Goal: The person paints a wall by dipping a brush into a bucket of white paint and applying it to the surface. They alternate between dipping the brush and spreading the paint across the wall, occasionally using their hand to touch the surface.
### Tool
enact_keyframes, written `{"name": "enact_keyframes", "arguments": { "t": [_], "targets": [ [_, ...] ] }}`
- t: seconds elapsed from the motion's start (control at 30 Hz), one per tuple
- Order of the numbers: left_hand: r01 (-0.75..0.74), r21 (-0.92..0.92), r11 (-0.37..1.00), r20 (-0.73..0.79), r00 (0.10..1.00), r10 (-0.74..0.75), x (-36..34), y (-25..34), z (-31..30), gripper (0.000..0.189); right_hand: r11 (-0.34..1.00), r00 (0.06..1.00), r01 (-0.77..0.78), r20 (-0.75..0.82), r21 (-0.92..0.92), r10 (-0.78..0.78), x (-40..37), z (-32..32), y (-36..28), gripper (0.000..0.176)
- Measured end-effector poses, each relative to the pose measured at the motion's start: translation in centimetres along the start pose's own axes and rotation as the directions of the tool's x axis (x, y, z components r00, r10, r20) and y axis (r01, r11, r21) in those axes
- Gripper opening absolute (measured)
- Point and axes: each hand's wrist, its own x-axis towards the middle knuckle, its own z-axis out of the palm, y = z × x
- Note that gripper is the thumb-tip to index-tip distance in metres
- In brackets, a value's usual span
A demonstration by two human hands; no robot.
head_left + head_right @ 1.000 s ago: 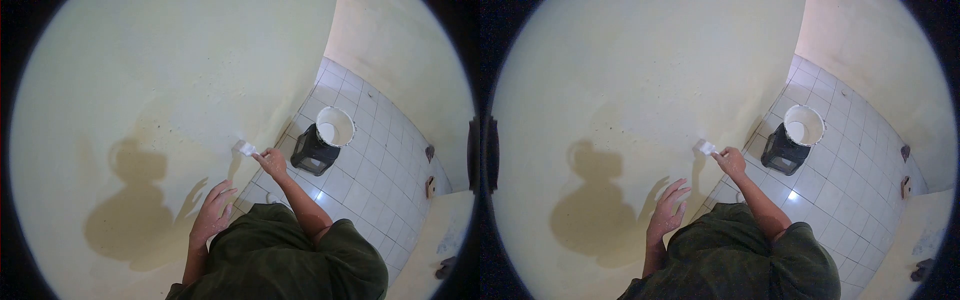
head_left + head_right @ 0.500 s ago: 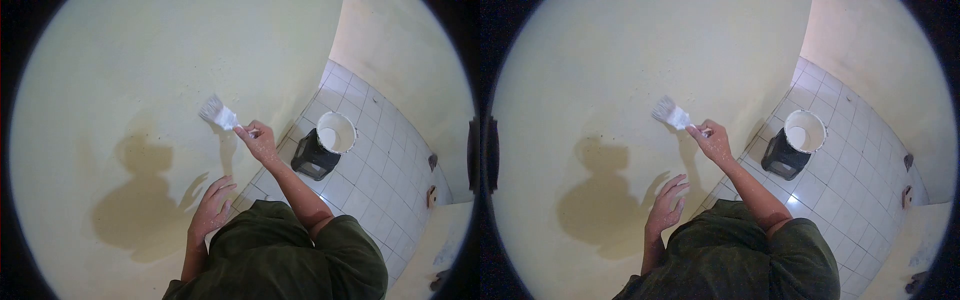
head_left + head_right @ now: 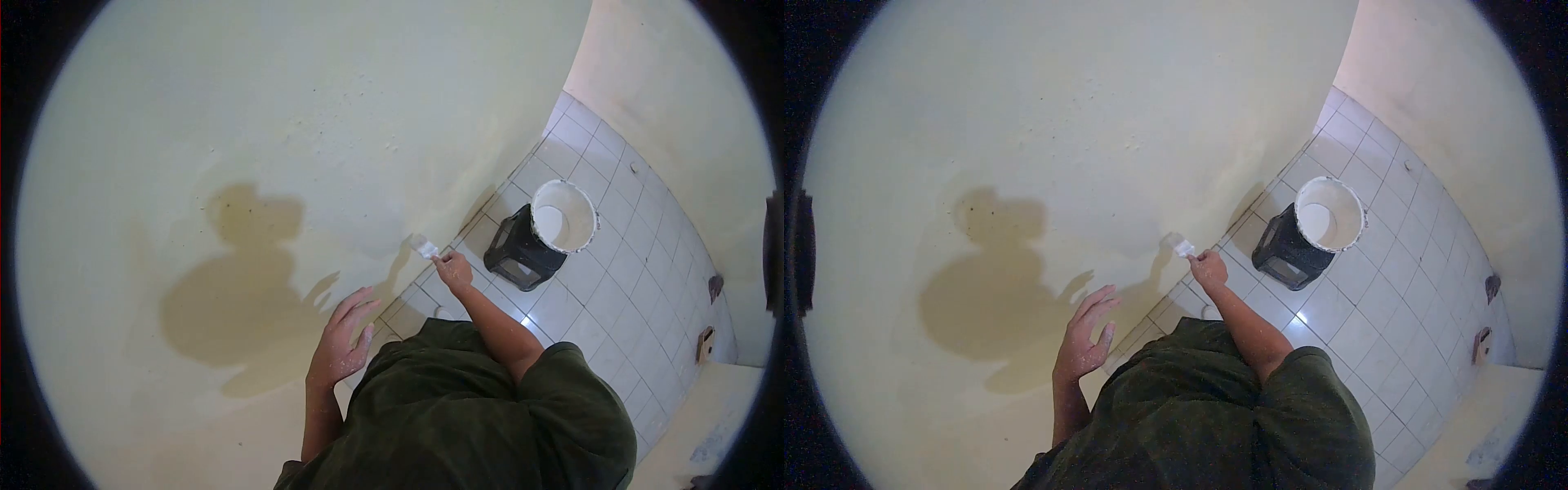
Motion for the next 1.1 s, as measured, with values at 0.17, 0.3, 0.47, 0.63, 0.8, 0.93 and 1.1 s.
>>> {"name": "enact_keyframes", "arguments": {
  "t": [0.17,0.3,0.47,0.63,0.8,0.93,1.1],
  "targets": [
    [0.042,-0.018,0.999,-0.032,0.999,-0.042,-0.2,0.4,0.7,0.044,0.996,0.987,0.085,-0.136,0.007,-0.084,-2.4,-5.7,-10.4,0.053],
    [0.072,-0.035,0.997,-0.022,0.997,-0.073,-0.4,0.4,1.3,0.043,0.921,0.968,0.245,-0.129,0.304,-0.214,-7.5,-12.6,-19.5,0.052],
    [0.062,-0.027,0.998,-0.014,0.998,-0.062,0.0,0.5,2.0,0.043,0.63,0.833,0.551,-0.315,0.548,-0.454,-8.4,-14.7,-22.6,0.045],
    [0.028,-0.02,0.999,0.014,1.0,-0.028,0.2,1.0,2.0,0.04,0.725,0.864,0.496,-0.189,0.478,-0.466,-2.9,-10.4,-19.4,0.047],
    [0.047,0.007,0.999,0.007,0.999,-0.047,-0.2,1.0,1.9,0.039,0.913,0.919,0.373,-0.204,0.165,-0.339,-0.2,-3.5,-9.4,0.052],
    [0.033,-0.008,0.999,-0.009,0.999,-0.033,-0.2,1.2,1.6,0.04,0.971,0.976,0.206,-0.047,-0.123,-0.213,-0.4,-2.1,-3.0,0.058],
    [-0.03,-0.02,0.999,-0.027,0.999,0.03,0.4,1.4,0.9,0.04,0.971,0.969,0.227,-0.079,-0.08,-0.233,-0.4,-6.2,-9.9,0.053]
  ]
}}
